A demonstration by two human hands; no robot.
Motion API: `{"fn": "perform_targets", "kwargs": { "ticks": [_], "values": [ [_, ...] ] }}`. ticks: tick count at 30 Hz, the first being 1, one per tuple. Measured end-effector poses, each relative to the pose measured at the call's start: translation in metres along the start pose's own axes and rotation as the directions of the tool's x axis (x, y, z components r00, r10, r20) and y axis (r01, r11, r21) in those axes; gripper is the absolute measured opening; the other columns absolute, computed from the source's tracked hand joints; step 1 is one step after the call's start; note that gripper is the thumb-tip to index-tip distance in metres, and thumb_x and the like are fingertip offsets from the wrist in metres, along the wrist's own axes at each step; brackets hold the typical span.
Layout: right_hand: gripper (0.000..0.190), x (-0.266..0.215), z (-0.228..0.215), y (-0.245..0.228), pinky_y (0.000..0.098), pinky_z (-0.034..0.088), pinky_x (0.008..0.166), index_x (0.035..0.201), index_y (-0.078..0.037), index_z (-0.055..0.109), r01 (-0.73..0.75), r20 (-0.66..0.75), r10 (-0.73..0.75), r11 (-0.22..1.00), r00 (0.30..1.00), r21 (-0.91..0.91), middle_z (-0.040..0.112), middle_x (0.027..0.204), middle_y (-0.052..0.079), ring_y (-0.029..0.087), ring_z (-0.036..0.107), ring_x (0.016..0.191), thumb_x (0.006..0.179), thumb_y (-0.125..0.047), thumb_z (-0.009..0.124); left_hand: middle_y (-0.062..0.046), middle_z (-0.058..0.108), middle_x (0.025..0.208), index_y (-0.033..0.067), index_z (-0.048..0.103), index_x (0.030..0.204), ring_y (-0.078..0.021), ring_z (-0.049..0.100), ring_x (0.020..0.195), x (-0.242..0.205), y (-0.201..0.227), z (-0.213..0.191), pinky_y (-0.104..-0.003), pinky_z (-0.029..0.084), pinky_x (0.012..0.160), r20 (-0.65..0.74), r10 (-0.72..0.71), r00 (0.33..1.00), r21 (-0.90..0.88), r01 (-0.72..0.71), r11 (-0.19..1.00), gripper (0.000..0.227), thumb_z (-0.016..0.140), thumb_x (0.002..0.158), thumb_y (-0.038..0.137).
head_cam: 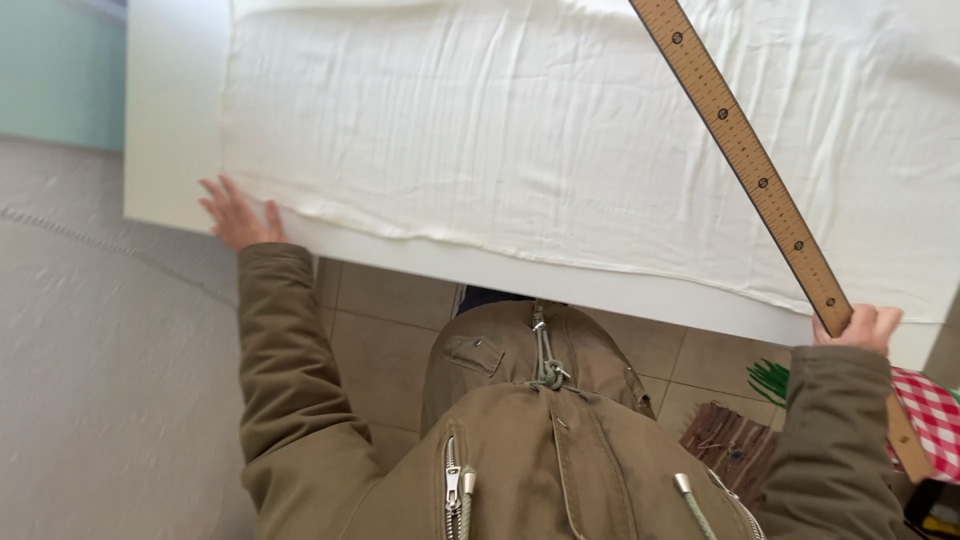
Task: Measure and mark a large piece of white fabric using a wooden ruler and marking chalk.
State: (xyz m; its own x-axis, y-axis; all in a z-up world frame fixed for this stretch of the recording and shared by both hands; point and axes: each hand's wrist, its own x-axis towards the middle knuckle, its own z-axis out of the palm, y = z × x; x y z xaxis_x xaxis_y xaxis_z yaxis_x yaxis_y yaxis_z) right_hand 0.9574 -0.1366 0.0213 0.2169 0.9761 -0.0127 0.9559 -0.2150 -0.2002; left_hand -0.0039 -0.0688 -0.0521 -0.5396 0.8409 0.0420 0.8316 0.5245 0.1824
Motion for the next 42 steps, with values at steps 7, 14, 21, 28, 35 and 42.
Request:
{"fn": "perform_targets", "kwargs": {
  "ticks": [7, 14, 21, 28, 35, 42],
  "values": [
    [0.069, -0.020, -0.022, -0.100, 0.0371, 0.058, 0.072, 0.110, -0.002, 0.066, 0.213, -0.013, -0.213, 0.976, 0.977, -0.036, 0.048, 0.108, 0.010, 0.022, 0.059, 0.084, 0.081, -0.060, 0.091, -0.017, 0.004, 0.179, 0.0159, 0.008, 0.172, -0.0392, 0.010, 0.167, -0.053, 0.020, -0.067, -0.057, 0.020, 0.137, -0.104, 0.190, 0.976, -0.423, -0.216, 0.880, 0.077, 0.046, 0.115, 0.051],
    [0.072, -0.007, 0.005, -0.223, 0.0371, 0.055, 0.063, 0.116, -0.005, 0.070, 0.426, 0.076, -0.438, 0.895, 0.896, 0.133, 0.049, 0.106, 0.010, 0.022, 0.054, 0.074, 0.067, -0.054, 0.090, -0.019, 0.048, 0.163, 0.0095, 0.038, 0.163, -0.0339, 0.055, 0.147, -0.008, 0.002, -0.062, -0.046, 0.052, 0.118, -0.066, 0.103, 0.993, -0.716, -0.119, 0.687, 0.053, 0.045, 0.113, 0.027],
    [0.066, 0.008, 0.016, -0.307, 0.0425, 0.050, 0.071, 0.110, -0.008, 0.069, 0.526, -0.006, -0.532, 0.835, 0.847, 0.160, 0.051, 0.098, 0.009, 0.027, 0.053, 0.084, 0.062, -0.047, 0.095, -0.013, 0.066, 0.142, 0.0069, 0.056, 0.151, -0.0259, 0.069, 0.119, 0.061, -0.063, -0.019, -0.040, 0.061, 0.099, -0.084, 0.043, 0.996, -0.742, -0.092, 0.664, 0.046, 0.068, 0.109, 0.022],
    [0.064, -0.009, 0.028, -0.332, 0.0439, 0.046, 0.080, 0.114, -0.011, 0.071, 0.523, 0.013, -0.532, 0.836, 0.847, 0.163, 0.049, 0.098, 0.010, 0.029, 0.048, 0.090, 0.062, -0.038, 0.096, -0.011, 0.068, 0.135, 0.0032, 0.065, 0.143, -0.0203, 0.067, 0.119, 0.079, -0.089, -0.039, -0.034, 0.060, 0.099, 0.042, -0.001, 0.999, -0.703, 0.031, 0.710, 0.037, 0.074, 0.108, 0.014],
    [0.066, 0.031, 0.043, -0.342, 0.0418, 0.044, 0.084, 0.121, -0.011, 0.061, 0.497, 0.051, -0.522, 0.835, 0.852, 0.238, 0.046, 0.102, 0.011, 0.027, 0.046, 0.093, 0.069, -0.031, 0.096, -0.015, 0.066, 0.138, -0.0033, 0.059, 0.144, -0.0215, 0.066, 0.123, 0.107, -0.076, -0.011, -0.032, 0.056, 0.104, 0.010, 0.011, 1.000, -0.799, 0.001, 0.601, 0.044, 0.077, 0.106, 0.008],
    [0.065, 0.019, 0.059, -0.339, 0.0382, 0.048, 0.085, 0.124, -0.010, 0.059, 0.483, 0.146, -0.534, 0.830, 0.833, 0.279, 0.046, 0.101, 0.010, 0.026, 0.047, 0.093, 0.072, -0.029, 0.095, -0.012, 0.070, 0.135, -0.0002, 0.062, 0.143, -0.0188, 0.070, 0.120, 0.097, -0.060, -0.035, -0.031, 0.059, 0.104, 0.060, -0.082, 0.995, -0.740, 0.100, 0.665, 0.043, 0.077, 0.105, 0.012]
  ]
}}
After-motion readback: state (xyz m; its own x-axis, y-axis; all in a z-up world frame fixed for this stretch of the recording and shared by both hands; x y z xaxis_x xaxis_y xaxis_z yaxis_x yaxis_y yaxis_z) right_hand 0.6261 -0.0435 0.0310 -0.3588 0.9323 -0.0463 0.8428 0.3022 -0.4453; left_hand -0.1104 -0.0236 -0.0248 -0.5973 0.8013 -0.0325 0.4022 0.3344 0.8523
